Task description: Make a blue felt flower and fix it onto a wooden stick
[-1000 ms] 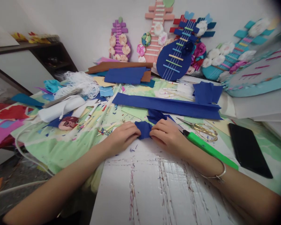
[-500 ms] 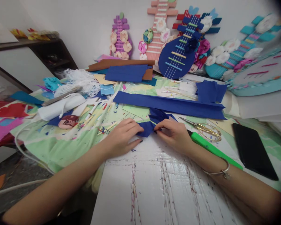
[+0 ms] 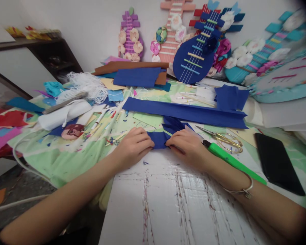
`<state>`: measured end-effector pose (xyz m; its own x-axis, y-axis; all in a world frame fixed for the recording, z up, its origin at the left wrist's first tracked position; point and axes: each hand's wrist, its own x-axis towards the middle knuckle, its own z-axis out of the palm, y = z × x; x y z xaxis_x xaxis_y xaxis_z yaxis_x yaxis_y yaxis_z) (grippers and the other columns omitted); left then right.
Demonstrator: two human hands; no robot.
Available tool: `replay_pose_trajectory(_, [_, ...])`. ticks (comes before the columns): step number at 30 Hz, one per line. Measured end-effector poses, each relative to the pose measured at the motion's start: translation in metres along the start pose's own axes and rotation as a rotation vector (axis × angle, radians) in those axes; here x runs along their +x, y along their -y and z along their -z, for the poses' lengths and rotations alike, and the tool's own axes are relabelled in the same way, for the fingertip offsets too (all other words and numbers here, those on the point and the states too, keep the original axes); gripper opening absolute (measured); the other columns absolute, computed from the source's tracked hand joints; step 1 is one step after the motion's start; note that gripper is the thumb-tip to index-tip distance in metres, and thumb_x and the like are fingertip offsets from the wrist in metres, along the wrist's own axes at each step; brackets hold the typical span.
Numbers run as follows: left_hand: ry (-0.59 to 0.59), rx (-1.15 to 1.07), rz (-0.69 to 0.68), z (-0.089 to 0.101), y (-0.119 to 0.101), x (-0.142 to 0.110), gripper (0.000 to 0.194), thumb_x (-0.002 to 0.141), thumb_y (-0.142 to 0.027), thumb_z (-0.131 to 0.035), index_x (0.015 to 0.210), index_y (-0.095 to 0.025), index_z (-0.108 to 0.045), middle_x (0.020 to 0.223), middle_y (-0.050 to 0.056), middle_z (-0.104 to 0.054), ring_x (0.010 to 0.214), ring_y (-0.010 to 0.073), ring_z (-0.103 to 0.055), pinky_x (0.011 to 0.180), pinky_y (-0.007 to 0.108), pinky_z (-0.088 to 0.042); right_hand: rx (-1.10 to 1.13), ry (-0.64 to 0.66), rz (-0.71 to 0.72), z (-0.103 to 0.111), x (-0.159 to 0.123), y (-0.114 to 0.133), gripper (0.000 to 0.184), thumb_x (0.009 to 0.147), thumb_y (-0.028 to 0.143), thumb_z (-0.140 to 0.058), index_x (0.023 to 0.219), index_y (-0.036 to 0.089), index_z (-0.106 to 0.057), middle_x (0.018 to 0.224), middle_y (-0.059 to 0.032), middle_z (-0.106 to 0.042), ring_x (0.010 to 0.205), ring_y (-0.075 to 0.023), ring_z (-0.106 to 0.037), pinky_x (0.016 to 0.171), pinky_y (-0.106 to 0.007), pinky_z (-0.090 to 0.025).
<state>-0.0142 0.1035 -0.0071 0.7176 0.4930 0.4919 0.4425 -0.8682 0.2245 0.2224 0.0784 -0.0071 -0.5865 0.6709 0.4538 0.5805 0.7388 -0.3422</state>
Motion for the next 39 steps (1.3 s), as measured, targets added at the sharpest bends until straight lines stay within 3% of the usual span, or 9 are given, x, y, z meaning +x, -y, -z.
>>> replay_pose_trajectory(7, [0.010, -0.148, 0.077, 0.0033, 0.0011, 0.0019, 0.010, 0.087, -0.022, -0.055, 0.085, -0.020, -0.065, 0.081, 0.004, -0.066, 0.084, 0.0184, -0.052, 0.080, 0.035, -0.045, 0.073, -0.002, -0.071, 0.0059, 0.0030, -0.0058, 0.013, 0.084, 0.018, -0.054, 0.084, 0.021, -0.067, 0.084, -0.0039, -0.065, 0.082, -0.0180, -0.052, 0.074, -0.033, -0.042])
replay_pose_trajectory(14, [0.039, -0.200, 0.154, 0.0037, 0.0020, 0.0025, 0.007, 0.084, -0.023, -0.062, 0.079, -0.021, -0.066, 0.076, 0.002, -0.065, 0.080, 0.0175, -0.053, 0.075, 0.033, -0.044, 0.109, 0.016, -0.116, 0.0045, 0.0026, -0.0035, 0.010, 0.082, 0.020, -0.060, 0.086, 0.021, -0.068, 0.084, -0.0043, -0.063, 0.081, -0.0171, -0.053, 0.073, -0.032, -0.042])
replay_pose_trajectory(20, [0.026, -0.173, 0.238, 0.0071, 0.0026, 0.0038, 0.012, 0.080, -0.029, -0.067, 0.071, -0.021, -0.067, 0.071, 0.002, -0.063, 0.079, 0.0185, -0.049, 0.075, 0.034, -0.042, 0.138, 0.039, -0.230, 0.0037, 0.0045, -0.0017, 0.007, 0.080, 0.019, -0.063, 0.074, 0.021, -0.067, 0.075, -0.0018, -0.064, 0.076, -0.0158, -0.055, 0.069, -0.031, -0.042])
replay_pose_trajectory(24, [0.070, -0.197, 0.296, 0.0066, 0.0042, 0.0036, 0.014, 0.081, -0.029, -0.065, 0.071, -0.020, -0.066, 0.072, 0.002, -0.062, 0.079, 0.0187, -0.048, 0.075, 0.035, -0.041, 0.178, 0.061, -0.313, 0.0049, 0.0062, -0.0038, 0.010, 0.077, 0.020, -0.066, 0.067, 0.021, -0.065, 0.071, -0.0014, -0.064, 0.071, -0.0152, -0.056, 0.067, -0.030, -0.042])
replay_pose_trajectory(39, [0.148, -0.160, 0.368, 0.0038, 0.0003, 0.0056, 0.013, 0.083, -0.022, -0.055, 0.071, -0.017, -0.055, 0.074, 0.003, -0.052, 0.078, 0.0189, -0.043, 0.072, 0.034, -0.038, 0.158, 0.032, -0.372, -0.0005, 0.0063, 0.0006, 0.014, 0.076, 0.015, -0.061, 0.063, 0.020, -0.057, 0.066, -0.0013, -0.059, 0.068, -0.0146, -0.052, 0.061, -0.029, -0.040])
